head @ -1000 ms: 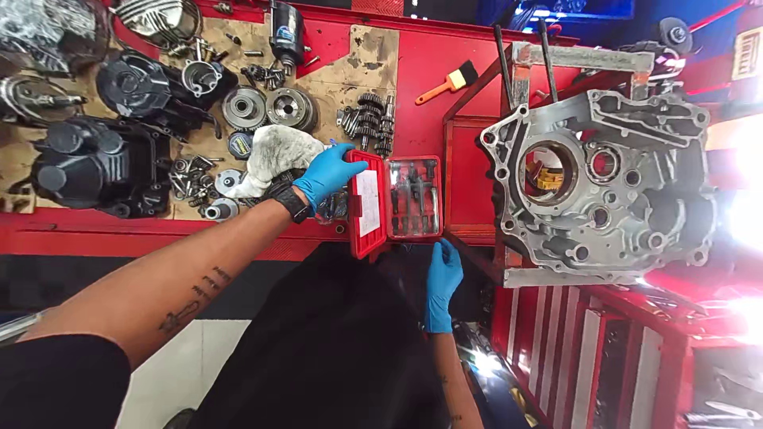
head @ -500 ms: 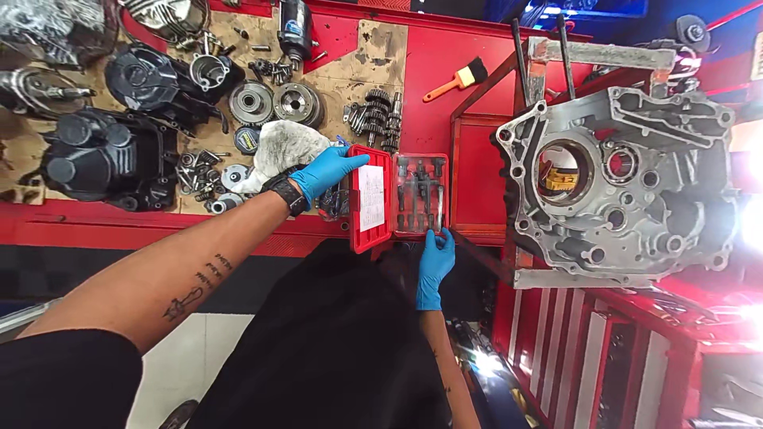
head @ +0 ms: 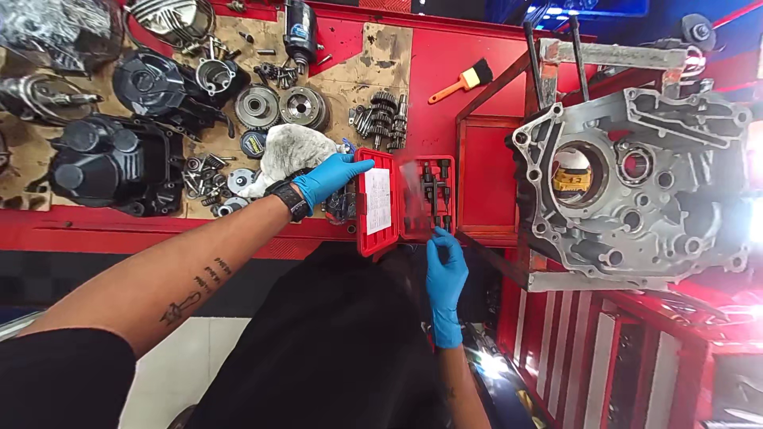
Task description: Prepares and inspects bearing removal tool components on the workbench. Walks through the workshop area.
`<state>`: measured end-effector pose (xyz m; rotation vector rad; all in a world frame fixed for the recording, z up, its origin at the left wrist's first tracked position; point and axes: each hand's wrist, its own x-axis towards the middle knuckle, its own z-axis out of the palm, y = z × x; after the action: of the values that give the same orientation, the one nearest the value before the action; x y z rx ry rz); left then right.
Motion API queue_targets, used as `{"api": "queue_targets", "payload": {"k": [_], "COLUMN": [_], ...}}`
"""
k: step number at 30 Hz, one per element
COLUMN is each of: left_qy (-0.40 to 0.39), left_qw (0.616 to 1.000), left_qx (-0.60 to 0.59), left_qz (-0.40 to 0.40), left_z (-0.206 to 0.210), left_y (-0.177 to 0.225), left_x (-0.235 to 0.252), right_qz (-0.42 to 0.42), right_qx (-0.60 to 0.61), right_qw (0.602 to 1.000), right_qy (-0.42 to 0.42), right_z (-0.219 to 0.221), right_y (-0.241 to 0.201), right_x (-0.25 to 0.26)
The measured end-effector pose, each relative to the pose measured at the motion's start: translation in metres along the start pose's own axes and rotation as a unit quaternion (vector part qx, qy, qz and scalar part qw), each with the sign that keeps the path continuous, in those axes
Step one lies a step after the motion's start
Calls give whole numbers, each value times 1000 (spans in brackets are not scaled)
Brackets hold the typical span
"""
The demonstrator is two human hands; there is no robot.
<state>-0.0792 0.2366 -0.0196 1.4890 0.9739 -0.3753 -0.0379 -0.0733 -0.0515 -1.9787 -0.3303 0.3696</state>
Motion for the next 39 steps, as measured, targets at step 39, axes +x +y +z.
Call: {"api": "queue_targets", "payload": {"k": [39], "left_qy": [33], "left_qw": [998], "left_qx": [23], "left_qz": [41], "left_z": [3], "left_y": [-13], "left_x": [5], "right_qz": [-88], "right_qx": [-14], "right_qw": [974], "right_qy": [-207], "right_z": [91], "right_y": [22], "right_x": [13]}}
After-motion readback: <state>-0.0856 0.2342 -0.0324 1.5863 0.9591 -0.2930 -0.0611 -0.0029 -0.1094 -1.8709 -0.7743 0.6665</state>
